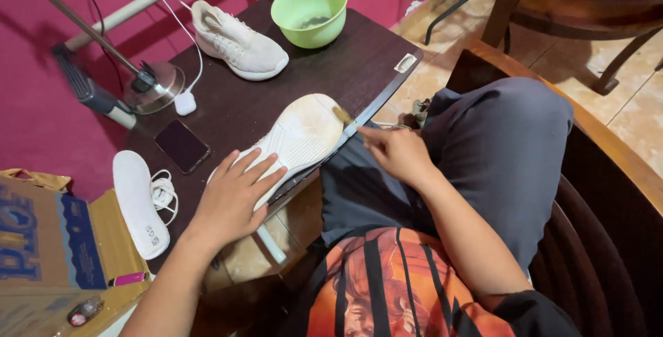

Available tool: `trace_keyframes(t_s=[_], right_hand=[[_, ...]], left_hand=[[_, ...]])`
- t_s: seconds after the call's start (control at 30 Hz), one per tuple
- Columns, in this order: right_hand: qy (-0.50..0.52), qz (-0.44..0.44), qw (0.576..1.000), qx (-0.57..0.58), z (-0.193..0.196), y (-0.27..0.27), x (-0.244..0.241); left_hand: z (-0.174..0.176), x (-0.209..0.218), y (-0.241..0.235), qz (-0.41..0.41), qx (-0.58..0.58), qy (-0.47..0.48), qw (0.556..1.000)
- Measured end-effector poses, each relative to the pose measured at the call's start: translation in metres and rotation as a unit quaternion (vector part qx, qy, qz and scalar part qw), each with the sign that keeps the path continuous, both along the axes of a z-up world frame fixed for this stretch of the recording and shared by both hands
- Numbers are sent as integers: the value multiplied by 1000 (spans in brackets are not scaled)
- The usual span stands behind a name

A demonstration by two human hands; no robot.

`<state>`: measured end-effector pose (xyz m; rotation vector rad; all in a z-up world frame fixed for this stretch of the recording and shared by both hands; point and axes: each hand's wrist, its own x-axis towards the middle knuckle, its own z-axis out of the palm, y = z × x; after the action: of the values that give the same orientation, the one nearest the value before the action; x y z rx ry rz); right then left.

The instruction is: The person scrubs the sole of a white sneaker using a toothbrush dipped in a green bowl of water. They repeatedly brush the textured bottom of the shoe while holding it steady with their other hand.

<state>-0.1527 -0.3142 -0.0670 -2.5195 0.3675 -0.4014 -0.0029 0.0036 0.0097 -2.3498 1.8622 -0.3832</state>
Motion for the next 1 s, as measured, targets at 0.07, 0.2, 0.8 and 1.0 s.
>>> trace_keyframes(t_s=[0.07, 0.2, 0.8, 1.0], right_hand=[[-13, 1, 1000, 9, 0, 5, 1], [-51, 26, 995, 80, -11, 7, 11], [-46, 29, 998, -11, 23, 57, 7], [-59, 20, 997, -34, 32, 46, 27]], left_hand=[[3, 0, 0, -4, 1, -3, 1000], [-1, 1, 1, -18, 1, -4, 1000], [0, -1, -2, -40, -50, -14, 998], [-3, -4, -1, -36, -41, -11, 998]])
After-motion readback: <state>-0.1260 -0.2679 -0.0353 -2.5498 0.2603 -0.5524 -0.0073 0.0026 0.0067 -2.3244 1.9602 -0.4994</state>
